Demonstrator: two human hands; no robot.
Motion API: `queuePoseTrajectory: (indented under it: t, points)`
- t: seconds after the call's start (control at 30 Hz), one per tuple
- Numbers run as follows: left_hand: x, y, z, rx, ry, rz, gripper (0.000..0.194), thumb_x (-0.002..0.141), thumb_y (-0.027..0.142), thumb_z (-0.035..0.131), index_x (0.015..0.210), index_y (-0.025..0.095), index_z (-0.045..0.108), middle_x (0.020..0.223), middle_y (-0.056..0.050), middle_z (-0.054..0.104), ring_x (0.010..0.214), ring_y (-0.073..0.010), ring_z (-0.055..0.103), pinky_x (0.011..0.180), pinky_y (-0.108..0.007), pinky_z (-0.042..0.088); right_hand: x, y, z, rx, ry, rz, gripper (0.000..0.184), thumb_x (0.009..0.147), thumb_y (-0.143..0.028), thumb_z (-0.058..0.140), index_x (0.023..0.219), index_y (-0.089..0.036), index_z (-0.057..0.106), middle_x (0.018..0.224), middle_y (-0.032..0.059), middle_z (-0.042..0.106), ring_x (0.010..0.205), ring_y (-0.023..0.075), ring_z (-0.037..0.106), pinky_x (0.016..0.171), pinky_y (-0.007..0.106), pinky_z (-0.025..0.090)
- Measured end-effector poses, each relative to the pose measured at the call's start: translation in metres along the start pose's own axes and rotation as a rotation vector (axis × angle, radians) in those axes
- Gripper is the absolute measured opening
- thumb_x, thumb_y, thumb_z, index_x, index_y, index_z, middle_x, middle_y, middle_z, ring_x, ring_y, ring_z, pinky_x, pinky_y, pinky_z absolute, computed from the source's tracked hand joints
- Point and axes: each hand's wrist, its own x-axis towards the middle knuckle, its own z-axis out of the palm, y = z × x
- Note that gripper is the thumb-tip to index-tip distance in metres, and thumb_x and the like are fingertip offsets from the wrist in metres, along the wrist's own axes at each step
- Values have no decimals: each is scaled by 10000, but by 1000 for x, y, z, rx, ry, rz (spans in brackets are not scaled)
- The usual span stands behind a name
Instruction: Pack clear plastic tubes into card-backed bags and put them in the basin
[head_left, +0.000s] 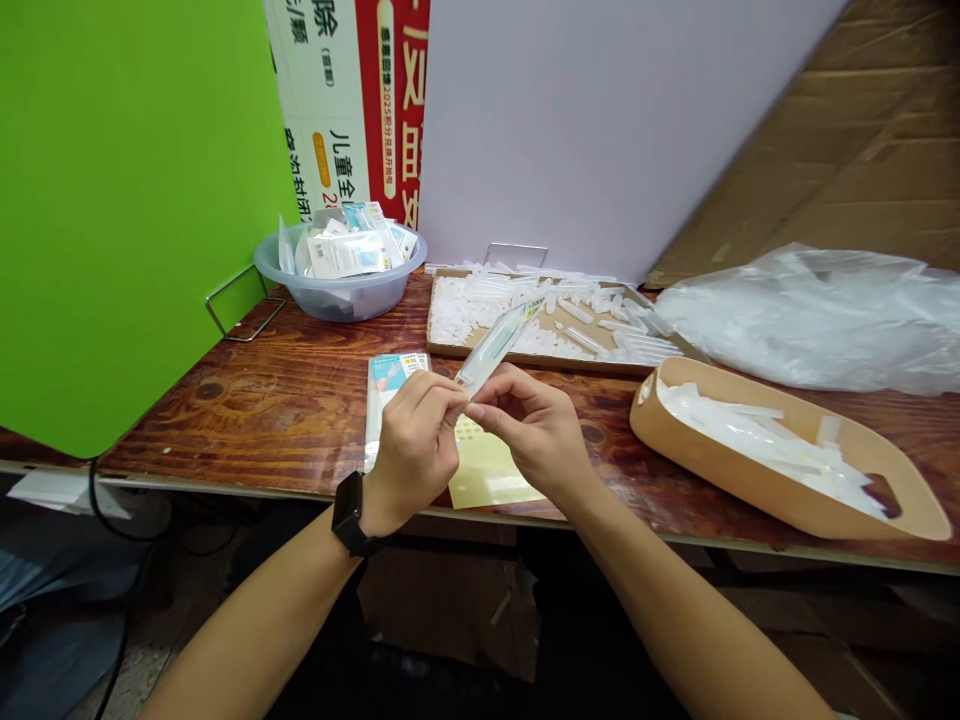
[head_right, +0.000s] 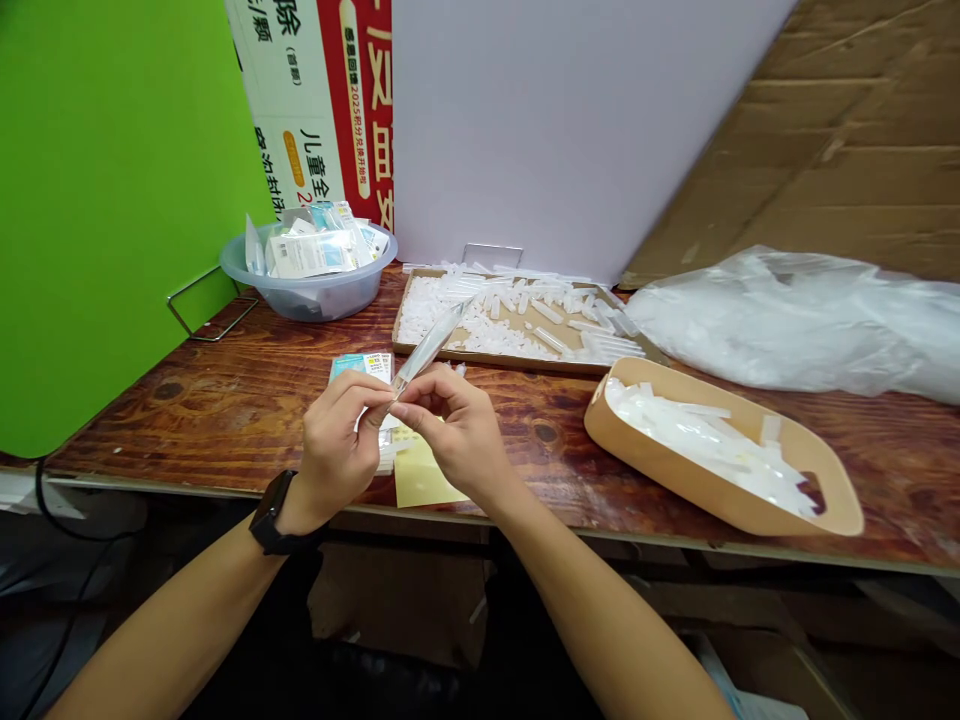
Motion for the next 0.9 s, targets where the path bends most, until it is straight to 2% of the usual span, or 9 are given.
queuePoseTrajectory:
  t: [0.23,0.47,0.67,0.8,0.9]
  points:
    - [0,0,0,-9,31,1,90,849,62,544,824,143,573,811,-53,607,775,-144,583,694,-276,492,-1,5,4,55,66,-39,174,719,-281,774,676,-190,633,662,-23,554,618,109,500,577,245,397]
    - [0,3,1,12,45,-29,94,870,84,527,814,157,546,788,-36,589,756,-131,559,678,-263,473,-3,8,7,2,39,-89,154,820,-262,668,735,-189,562,723,-26,488,633,98,454,578,241,374]
    - [-1,6,3,9,72,-81,103,874,85,517,810,165,527,804,-33,586,776,-128,565,706,-265,474,-8,12,14,20,43,-63,170,881,-291,586,784,-199,481,694,-39,475,586,90,479,559,232,407]
    - [0,10,2,-45,73,-156,107,870,76,506,813,165,526,915,-65,633,894,-147,606,788,-292,490,-9,15,16,-21,181,-66,190,903,-327,550,803,-214,433,625,-59,468,514,86,471,502,224,395]
    - [0,11,1,-95,77,-248,101,870,94,506,803,167,528,917,-61,652,882,-144,617,767,-279,490,-5,19,11,-195,305,-88,188,892,-344,561,817,-213,449,621,-53,484,504,92,476,489,232,390]
